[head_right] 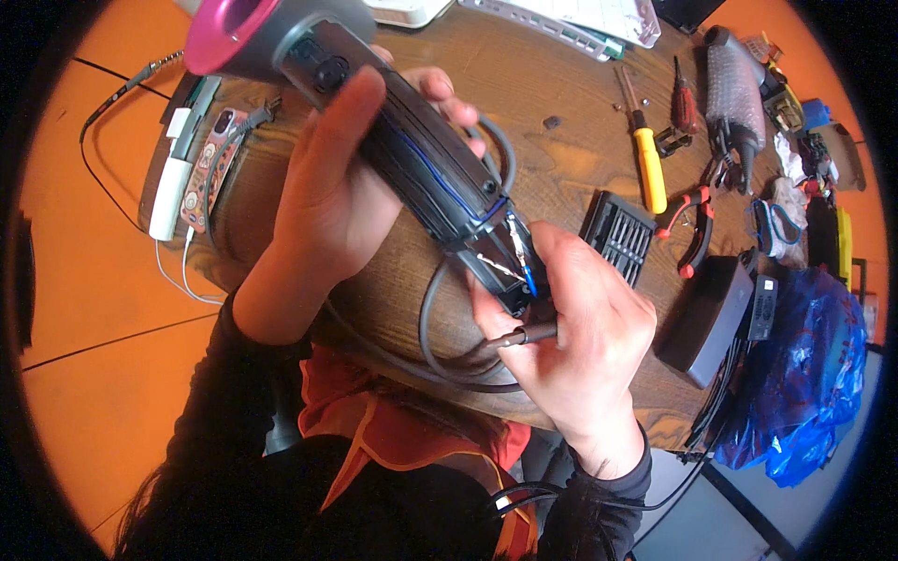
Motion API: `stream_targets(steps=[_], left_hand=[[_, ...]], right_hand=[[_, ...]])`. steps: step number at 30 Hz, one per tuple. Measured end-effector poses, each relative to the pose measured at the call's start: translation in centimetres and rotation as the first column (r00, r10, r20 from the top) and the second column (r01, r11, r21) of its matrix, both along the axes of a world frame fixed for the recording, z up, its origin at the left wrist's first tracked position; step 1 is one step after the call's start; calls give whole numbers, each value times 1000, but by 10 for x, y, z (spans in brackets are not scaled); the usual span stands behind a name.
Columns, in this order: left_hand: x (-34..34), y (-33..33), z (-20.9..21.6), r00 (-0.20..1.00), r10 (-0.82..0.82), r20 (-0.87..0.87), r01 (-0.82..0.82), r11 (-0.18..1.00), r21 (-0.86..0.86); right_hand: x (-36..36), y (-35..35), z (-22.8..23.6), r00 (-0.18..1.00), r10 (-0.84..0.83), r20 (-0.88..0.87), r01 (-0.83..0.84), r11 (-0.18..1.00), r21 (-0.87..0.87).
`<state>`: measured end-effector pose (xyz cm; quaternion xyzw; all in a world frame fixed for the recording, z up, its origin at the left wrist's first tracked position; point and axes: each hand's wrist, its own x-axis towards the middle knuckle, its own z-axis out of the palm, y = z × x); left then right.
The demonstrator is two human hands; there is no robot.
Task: The person disassembles a hair dryer by removing the rear filter and unscrewing the handle casing. They use a screwdriver to loosen screws and pry open the casing to expose internal components.
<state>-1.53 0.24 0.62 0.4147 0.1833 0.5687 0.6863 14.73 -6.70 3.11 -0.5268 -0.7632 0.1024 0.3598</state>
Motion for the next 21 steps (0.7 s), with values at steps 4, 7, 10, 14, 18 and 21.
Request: stream_targets(steps=[4, 7, 10, 14, 18, 21], left_hand=[[-3, 4, 4, 997, -77, -12, 76, 996, -48], [-4, 6, 7, 991, -136, 17, 135, 991, 23], [-2, 8, 9, 980, -198, 8, 196, 976, 93], [1, 4, 10, 965, -261, 8, 256, 953, 162], [1, 3, 15, 967, -244, -72, 254, 937, 241], [-5, 2, 19, 965, -210, -160, 238, 954, 184]], right_hand=[[3, 0, 4, 998, -35, 46, 34, 999, 37], [13, -2, 15, 976, 78, -205, -136, 948, -287], [19, 2, 12, 730, -50, -682, -469, 688, -553], [15, 9, -5, 470, -106, -876, -722, 525, -451], [9, 5, -10, 382, -63, -922, -757, 550, -352], [10, 6, -7, 407, -61, -912, -708, 610, -357]])
